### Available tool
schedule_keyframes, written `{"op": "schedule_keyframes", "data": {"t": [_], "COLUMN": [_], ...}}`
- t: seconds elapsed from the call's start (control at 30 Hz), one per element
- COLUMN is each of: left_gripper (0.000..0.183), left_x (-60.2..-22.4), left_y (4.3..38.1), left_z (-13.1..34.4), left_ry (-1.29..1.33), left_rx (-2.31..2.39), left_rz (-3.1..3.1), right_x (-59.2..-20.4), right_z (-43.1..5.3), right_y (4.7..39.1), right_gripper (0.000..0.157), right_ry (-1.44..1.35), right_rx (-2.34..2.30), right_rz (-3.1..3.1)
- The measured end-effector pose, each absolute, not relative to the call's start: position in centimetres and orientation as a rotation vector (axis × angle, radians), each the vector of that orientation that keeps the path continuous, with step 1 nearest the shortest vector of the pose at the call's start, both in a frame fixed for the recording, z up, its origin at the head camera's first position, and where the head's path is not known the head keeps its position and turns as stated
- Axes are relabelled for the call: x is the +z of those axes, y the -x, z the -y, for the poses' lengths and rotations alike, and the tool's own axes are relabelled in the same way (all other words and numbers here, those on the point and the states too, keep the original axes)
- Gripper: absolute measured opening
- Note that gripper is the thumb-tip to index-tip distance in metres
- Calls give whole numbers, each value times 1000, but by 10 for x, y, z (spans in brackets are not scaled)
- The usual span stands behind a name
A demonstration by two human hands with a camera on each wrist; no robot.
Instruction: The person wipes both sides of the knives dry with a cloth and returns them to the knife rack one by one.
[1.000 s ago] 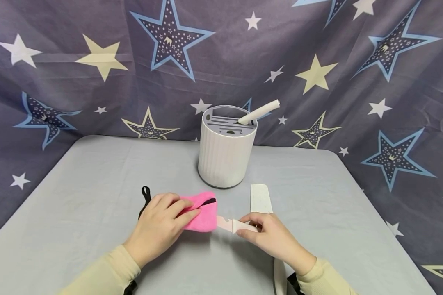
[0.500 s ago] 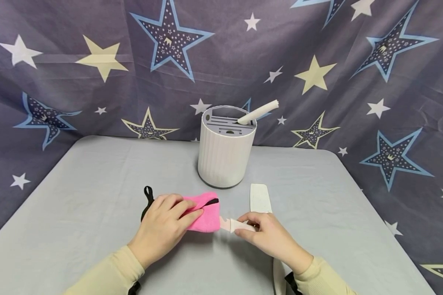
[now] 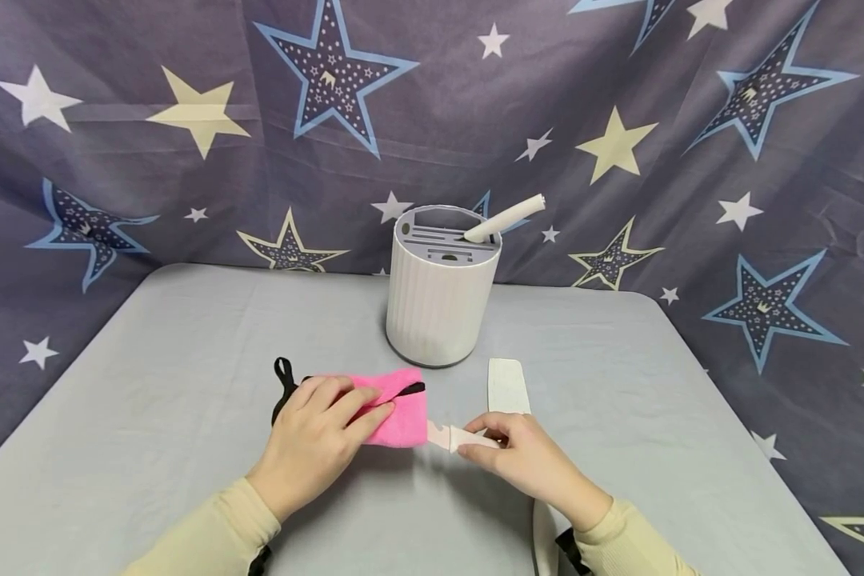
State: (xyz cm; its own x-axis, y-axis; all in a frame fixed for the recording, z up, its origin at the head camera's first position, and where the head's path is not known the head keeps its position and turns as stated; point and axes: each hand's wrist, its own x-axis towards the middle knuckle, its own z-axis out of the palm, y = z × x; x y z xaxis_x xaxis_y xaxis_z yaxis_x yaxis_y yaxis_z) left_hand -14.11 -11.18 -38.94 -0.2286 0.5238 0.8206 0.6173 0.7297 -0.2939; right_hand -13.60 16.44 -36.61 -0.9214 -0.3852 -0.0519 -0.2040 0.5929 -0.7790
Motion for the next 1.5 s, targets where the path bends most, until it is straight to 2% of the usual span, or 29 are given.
{"op": "schedule_keyframes", "data": {"t": [0.3, 1.13, 1.5], "left_gripper": [27, 22, 33], "left_x": [-387, -396, -392], "left_y": [140, 137, 140], "left_z": [117, 106, 110], "left_ry": [891, 905, 816], "left_rx": [-89, -112, -242], "left_rz": [1891, 1898, 1912], "right_x": [-367, -368, -368], "right_z": [-163, -158, -160], "right_y": [136, 138, 135], "right_gripper": [17, 20, 17], "right_ry": [479, 533, 465], "right_rx": [-1208, -1193, -1188], "right_rz": [-2619, -2651, -2641]}}
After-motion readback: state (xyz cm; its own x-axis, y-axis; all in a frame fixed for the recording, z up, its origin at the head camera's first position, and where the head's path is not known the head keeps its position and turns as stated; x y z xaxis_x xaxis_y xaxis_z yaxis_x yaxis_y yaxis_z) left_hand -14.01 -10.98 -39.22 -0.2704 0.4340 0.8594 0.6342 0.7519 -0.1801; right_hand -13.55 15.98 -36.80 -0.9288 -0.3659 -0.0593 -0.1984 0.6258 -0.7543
